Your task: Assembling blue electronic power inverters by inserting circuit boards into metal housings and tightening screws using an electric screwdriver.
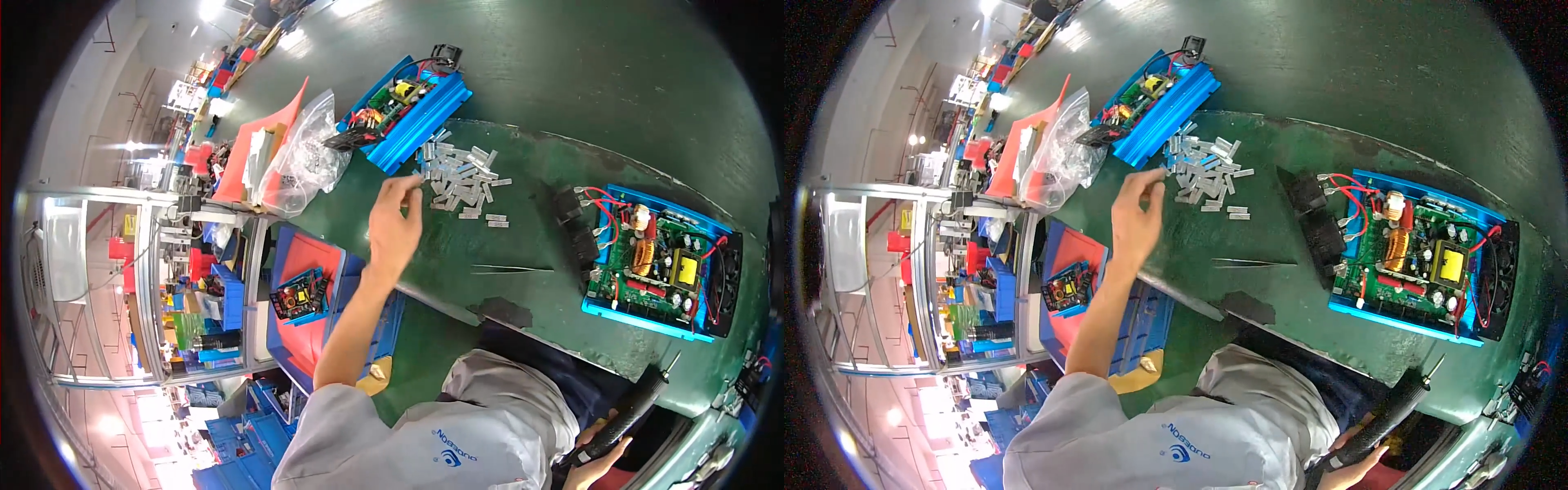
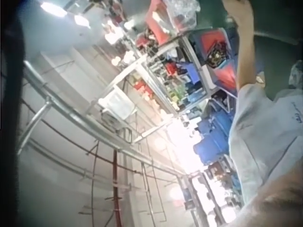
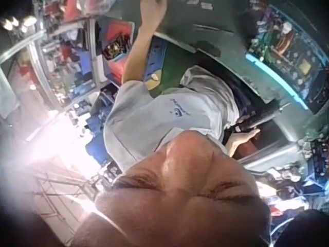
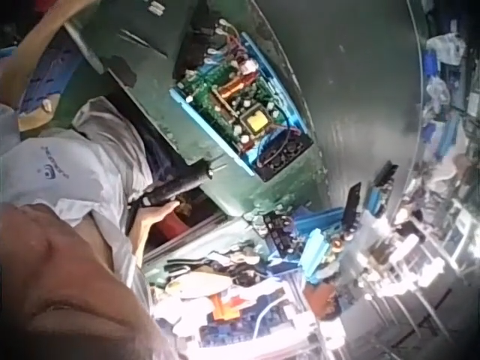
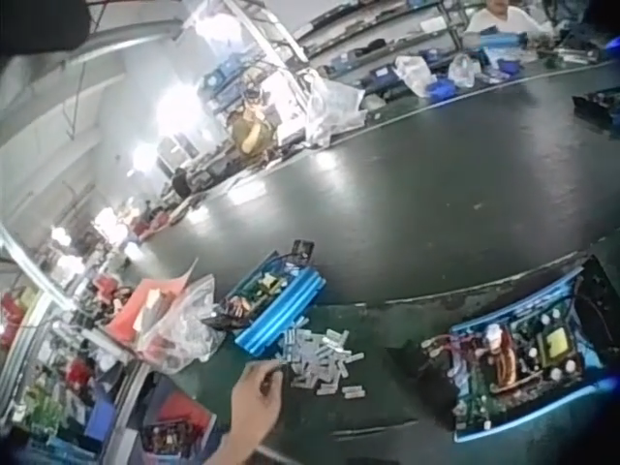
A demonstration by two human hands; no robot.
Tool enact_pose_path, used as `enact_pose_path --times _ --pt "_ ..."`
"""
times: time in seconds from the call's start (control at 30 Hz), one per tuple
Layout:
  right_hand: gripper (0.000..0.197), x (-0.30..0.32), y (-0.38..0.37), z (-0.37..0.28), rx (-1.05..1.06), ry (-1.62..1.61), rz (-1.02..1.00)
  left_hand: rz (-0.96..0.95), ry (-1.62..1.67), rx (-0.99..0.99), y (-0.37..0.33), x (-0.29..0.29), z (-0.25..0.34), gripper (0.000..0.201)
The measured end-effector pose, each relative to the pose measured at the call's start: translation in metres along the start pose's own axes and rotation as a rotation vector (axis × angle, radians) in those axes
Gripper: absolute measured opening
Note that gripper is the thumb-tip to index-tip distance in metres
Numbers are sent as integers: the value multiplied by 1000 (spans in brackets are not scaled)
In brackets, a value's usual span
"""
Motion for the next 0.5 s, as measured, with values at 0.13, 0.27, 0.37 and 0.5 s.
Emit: enact_pose_path --times 0.13,0.27,0.37,0.5 --pt "72 4 0 -1 34 63 -64 -85 -6 -21 -2 2 -9 22" --pt "72 8 6 0 5 48 -2 -230 46 -207 -12 -14 -23 23" --pt "76 12 8 -1 -87 56 29 -313 -76 -195 -19 -10 -18 17" --pt "77 5 11 6 -85 191 -101 -224 -275 -352 -11 7 -26 15"
Point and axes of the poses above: each hand's wrist, its own y-axis away from the middle knuckle, its own x-axis out of the back of the hand, z = x × y, the point moved 2 cm from there along -y, towards the middle knuckle
